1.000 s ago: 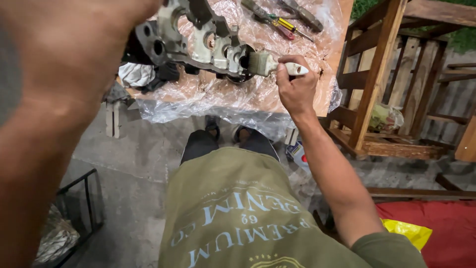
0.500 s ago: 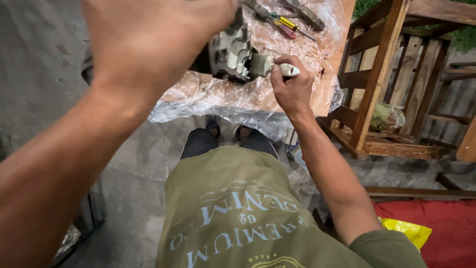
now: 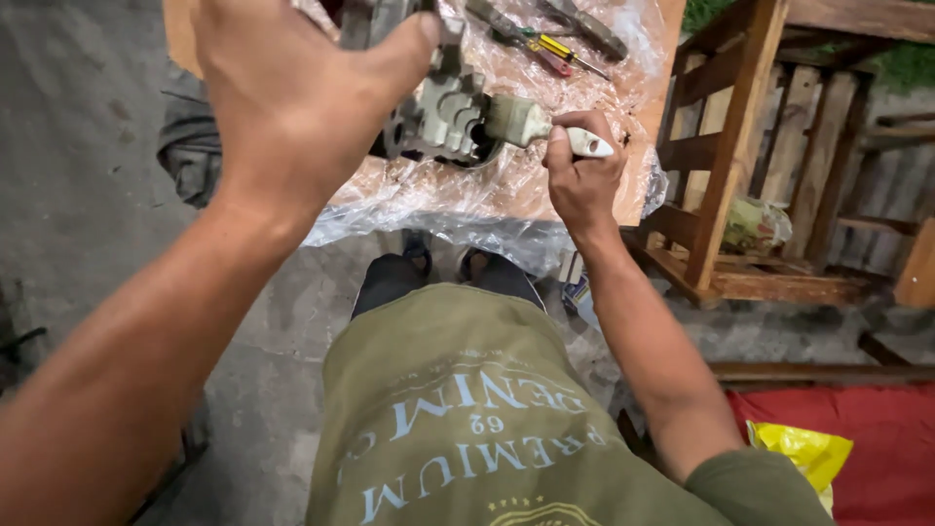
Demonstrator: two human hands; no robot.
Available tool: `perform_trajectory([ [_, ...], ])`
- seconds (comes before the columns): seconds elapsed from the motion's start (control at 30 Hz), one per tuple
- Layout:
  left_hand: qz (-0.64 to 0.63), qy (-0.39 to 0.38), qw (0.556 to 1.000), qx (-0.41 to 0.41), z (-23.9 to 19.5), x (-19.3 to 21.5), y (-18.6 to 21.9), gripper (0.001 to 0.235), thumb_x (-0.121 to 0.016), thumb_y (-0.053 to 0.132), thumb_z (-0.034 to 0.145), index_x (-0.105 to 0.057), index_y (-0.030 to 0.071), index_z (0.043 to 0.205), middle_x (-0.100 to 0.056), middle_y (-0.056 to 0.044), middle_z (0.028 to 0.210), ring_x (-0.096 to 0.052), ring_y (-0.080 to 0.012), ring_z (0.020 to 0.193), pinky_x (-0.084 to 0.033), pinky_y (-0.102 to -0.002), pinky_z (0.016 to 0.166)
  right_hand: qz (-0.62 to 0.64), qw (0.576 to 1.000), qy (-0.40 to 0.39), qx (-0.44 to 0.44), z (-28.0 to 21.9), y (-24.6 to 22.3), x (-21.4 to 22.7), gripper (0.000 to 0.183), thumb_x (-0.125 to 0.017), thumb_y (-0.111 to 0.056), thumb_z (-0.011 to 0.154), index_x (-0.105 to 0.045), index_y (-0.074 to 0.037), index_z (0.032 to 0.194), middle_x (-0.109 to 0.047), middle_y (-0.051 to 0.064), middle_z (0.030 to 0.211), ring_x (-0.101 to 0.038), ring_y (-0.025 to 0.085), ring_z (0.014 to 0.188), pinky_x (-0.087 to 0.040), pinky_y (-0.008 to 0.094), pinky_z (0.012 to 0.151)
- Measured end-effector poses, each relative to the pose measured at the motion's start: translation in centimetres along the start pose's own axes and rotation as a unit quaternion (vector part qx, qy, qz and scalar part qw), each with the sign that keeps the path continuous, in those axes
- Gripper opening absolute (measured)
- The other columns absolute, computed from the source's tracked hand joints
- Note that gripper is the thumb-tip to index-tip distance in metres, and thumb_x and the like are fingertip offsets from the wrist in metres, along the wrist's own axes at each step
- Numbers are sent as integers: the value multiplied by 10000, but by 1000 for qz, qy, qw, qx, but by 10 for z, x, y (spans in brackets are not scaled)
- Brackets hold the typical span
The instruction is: The person wipes a metal gasket with a cloth, then uses a paintbrush to apply a dark liquid to a metal engine part. They dip the brush into a container and paint various surfaces of the part, turning it over to cover different sides.
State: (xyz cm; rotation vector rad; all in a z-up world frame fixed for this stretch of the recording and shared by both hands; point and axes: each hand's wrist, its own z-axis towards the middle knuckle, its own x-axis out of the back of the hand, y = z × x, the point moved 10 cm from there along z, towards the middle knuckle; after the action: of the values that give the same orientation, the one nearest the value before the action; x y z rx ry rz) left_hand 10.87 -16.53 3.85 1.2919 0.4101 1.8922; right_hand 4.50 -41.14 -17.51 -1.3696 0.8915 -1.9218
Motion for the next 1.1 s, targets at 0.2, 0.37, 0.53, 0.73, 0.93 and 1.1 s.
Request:
perform_trajectory([
  [0.2,25,8,999,18,-4,-3,-7,345,-976,135,881,-658,27,962,-700,-60,900,-610,-160,750,-509,-344,653,72,996,2,-56,-10,8,-2,78,-568,-116,985,-623,-62,983,-644,73,642,-626,163,533,-466,313,472],
  [0.37,45,-15,995,84,-5,-14,-15,326,-953,201,856,-657,88,930,-641,9,719,-522,-78,525,-475,-275,449,5,995,-91,-40,-7,11,-26,24,-610,4,1003,-605,-18,994,-681,112,770,-607,143,508,-470,237,341],
  [0.53,63,-28,993,96,-5,-29,-7,381,-944,266,836,-590,139,773,-608,34,643,-531,-75,512,-445,-287,433,-59,991,-119,-3,5,21,-61,62,-649,-65,983,-593,-67,957,-728,114,776,-682,209,547,-544,333,407],
  [0.73,60,-38,994,87,-5,-47,9,341,-840,352,801,-587,129,854,-615,9,660,-568,-194,533,-471,-426,514,-151,977,-142,-47,0,60,-94,184,-628,-231,867,-641,-74,962,-684,227,656,-605,506,624,-452,573,638],
  [0.93,60,-33,995,76,-8,-43,1,328,-834,307,790,-578,114,863,-636,-12,704,-593,-234,587,-473,-436,541,-127,976,-168,-47,-8,58,-100,227,-620,-193,847,-725,-132,1039,-746,163,784,-691,381,663,-500,492,675],
  [1.1,31,-59,995,80,-18,-53,1,342,-837,240,787,-544,122,919,-600,11,746,-560,-166,592,-463,-383,509,-165,956,-236,-63,-12,78,-122,200,-571,-161,925,-549,-12,794,-550,181,603,-484,292,502,-366,503,497],
])
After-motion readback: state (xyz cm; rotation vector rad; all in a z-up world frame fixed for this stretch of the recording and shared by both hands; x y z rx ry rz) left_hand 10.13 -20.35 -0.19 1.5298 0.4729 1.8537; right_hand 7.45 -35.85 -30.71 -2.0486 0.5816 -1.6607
